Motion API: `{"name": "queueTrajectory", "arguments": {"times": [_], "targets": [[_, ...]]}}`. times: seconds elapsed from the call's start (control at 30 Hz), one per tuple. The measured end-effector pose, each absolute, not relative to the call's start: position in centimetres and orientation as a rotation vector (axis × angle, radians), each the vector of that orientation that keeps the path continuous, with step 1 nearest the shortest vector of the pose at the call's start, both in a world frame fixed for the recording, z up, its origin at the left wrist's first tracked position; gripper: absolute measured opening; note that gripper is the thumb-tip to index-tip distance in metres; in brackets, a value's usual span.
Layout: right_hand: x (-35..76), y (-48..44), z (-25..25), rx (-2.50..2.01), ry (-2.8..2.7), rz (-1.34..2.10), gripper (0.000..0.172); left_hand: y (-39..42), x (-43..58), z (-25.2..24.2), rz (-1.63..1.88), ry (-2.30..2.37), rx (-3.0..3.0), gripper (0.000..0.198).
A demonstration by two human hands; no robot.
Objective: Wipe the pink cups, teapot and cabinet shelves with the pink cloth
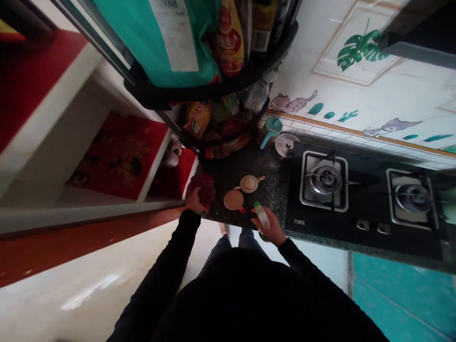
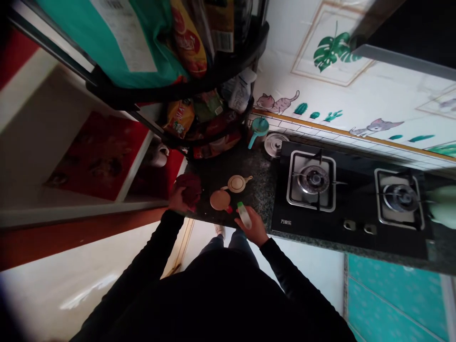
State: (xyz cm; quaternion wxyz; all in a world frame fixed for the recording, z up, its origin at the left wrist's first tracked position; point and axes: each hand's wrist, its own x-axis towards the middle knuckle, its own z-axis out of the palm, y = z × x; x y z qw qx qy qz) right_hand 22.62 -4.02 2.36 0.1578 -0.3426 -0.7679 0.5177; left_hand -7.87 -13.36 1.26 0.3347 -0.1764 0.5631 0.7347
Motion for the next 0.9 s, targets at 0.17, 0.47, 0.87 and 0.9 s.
{"name": "queueTrajectory", "arguments": {"times": [0.17, 0.47, 0.87, 0.9], "targets": [[22.1, -5.3, 2.9, -0.987, -2.273, 1.448, 0.030, -12.8, -8.1, 1.7, 1.429, 2.219, 0.458, 0.055], [23.5, -8.6, 3.4, -1.268, -2.052, 1.406, 0.032, -16.8, 7.0, -3.6, 1.004, 1.871, 0.108, 0.052], [25.9, -11.5, 3.3, -1.379, -1.897, 1.256, 0.035, -15.5, 8.4, -5.3, 0.949, 1.526, 0.378, 0.024], [26.1, -11.7, 3.2, -1.380, -1.891, 1.249, 0.035, -15.3, 8.1, -5.4, 0.929, 1.497, 0.419, 0.024]]}}
